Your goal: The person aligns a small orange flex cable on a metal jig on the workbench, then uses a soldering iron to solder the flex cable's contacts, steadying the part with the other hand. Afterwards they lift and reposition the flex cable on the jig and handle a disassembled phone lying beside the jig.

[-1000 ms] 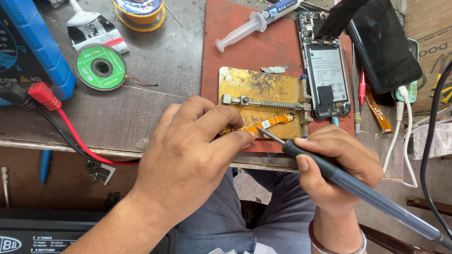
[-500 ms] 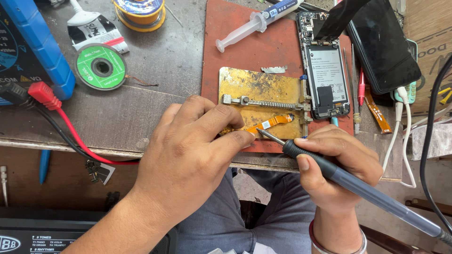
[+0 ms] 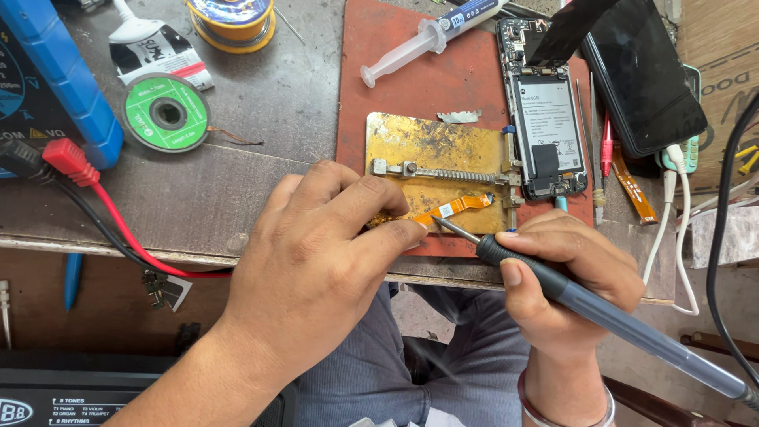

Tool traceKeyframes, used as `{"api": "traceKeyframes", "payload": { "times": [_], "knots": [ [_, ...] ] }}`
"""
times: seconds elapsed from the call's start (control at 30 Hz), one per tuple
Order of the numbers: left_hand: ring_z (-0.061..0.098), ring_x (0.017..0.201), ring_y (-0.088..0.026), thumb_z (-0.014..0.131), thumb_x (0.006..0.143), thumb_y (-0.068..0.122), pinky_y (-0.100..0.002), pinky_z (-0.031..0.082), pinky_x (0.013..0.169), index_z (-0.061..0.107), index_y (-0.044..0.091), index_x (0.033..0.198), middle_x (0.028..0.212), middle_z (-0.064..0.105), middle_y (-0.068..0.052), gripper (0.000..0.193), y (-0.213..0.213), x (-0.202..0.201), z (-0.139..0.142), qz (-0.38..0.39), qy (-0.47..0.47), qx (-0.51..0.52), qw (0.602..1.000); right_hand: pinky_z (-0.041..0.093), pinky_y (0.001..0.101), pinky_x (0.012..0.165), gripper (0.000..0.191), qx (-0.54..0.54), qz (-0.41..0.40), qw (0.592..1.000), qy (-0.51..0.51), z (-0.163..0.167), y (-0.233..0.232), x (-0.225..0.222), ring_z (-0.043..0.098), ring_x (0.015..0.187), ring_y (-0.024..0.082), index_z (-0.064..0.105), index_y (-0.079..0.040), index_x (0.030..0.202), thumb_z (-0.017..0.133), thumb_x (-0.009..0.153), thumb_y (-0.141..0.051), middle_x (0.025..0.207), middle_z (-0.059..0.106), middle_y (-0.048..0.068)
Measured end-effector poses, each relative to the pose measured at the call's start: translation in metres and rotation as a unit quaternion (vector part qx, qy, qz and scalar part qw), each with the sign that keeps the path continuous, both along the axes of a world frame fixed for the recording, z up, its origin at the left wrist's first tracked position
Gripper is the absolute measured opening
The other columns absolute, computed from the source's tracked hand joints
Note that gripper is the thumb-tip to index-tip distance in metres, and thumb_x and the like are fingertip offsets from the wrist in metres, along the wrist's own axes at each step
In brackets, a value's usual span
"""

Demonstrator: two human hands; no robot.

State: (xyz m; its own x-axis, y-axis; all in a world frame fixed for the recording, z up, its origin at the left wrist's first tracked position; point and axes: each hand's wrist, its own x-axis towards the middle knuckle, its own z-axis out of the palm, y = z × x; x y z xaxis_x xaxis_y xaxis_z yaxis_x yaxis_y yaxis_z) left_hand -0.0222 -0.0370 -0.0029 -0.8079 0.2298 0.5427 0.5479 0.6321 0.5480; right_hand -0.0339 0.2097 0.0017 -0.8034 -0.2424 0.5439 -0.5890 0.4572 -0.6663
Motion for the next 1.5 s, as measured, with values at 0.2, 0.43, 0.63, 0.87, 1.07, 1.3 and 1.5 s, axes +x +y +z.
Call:
{"api": "traceKeyframes", "payload": {
  "times": [0.2, 0.43, 0.63, 0.87, 1.07, 1.3, 1.5],
  "knots": [
    [0.060, 0.104, -0.025, 0.074, 0.080, 0.013, -0.043, 0.046, 0.088, 0.077, 0.015, 0.099, 0.105, 0.067, 0.001, 0.020, 0.000, 0.000, 0.000, 0.001, 0.002, -0.001, 1.000, 0.052, 0.0255, 0.069, 0.022, 0.001, 0.005, 1.000, 0.002, 0.000, 0.000, 0.000, 0.068, 0.074, 0.019, 0.070, 0.006, 0.100, 0.075, 0.087, -0.012, 0.083, 0.068, 0.014],
    [0.060, 0.103, -0.024, 0.074, 0.079, 0.012, -0.043, 0.046, 0.088, 0.077, 0.015, 0.099, 0.105, 0.067, 0.002, 0.020, 0.000, 0.000, -0.001, 0.001, -0.002, 0.000, 1.000, 0.052, 0.0249, 0.068, 0.023, -0.004, -0.005, 1.000, 0.004, -0.001, -0.001, 0.001, 0.068, 0.073, 0.019, 0.070, 0.006, 0.099, 0.076, 0.088, -0.013, 0.081, 0.068, 0.013],
    [0.060, 0.103, -0.024, 0.074, 0.080, 0.013, -0.042, 0.046, 0.088, 0.078, 0.016, 0.099, 0.105, 0.067, 0.001, 0.020, 0.000, 0.000, 0.000, 0.002, 0.000, -0.001, 1.000, 0.052, 0.0260, 0.069, 0.025, -0.035, 0.000, 0.999, -0.004, -0.005, 0.003, 0.001, 0.068, 0.073, 0.019, 0.070, 0.006, 0.099, 0.076, 0.090, -0.016, 0.083, 0.069, 0.013],
    [0.060, 0.104, -0.024, 0.074, 0.082, 0.013, -0.042, 0.046, 0.088, 0.078, 0.016, 0.098, 0.104, 0.068, 0.002, 0.016, 0.000, 0.001, -0.001, 0.002, 0.008, 0.000, 1.000, 0.053, 0.0262, 0.075, 0.029, -0.095, -0.015, 0.995, -0.010, -0.012, 0.007, 0.004, 0.069, 0.079, 0.020, 0.071, 0.005, 0.104, 0.078, 0.094, -0.021, 0.088, 0.070, 0.013],
    [0.060, 0.100, -0.021, 0.075, 0.083, 0.015, -0.041, 0.045, 0.086, 0.078, 0.016, 0.096, 0.098, 0.067, 0.004, 0.013, 0.002, 0.003, 0.002, -0.006, 0.023, 0.006, 1.000, 0.054, 0.0264, 0.083, 0.028, -0.078, -0.027, 0.997, -0.003, -0.010, 0.005, 0.011, 0.070, 0.088, 0.019, 0.070, 0.004, 0.109, 0.079, 0.094, -0.017, 0.095, 0.070, 0.012],
    [0.060, 0.093, -0.021, 0.076, 0.081, 0.015, -0.041, 0.045, 0.087, 0.077, 0.015, 0.094, 0.091, 0.065, 0.004, 0.013, 0.002, 0.005, 0.002, -0.017, 0.020, 0.019, 0.999, 0.052, 0.0252, 0.079, 0.023, -0.029, -0.039, 0.998, -0.032, -0.007, 0.000, 0.020, 0.067, 0.085, 0.017, 0.068, 0.004, 0.104, 0.079, 0.086, -0.006, 0.095, 0.068, 0.012],
    [0.059, 0.093, -0.023, 0.075, 0.081, 0.013, -0.041, 0.045, 0.087, 0.077, 0.013, 0.094, 0.091, 0.064, 0.001, 0.013, 0.003, 0.004, 0.002, -0.023, 0.014, 0.023, 0.999, 0.050, 0.0232, 0.072, 0.022, -0.004, -0.018, 0.999, -0.031, -0.006, 0.000, 0.016, 0.066, 0.080, 0.016, 0.070, 0.003, 0.102, 0.078, 0.084, -0.005, 0.090, 0.068, 0.011]
  ]
}}
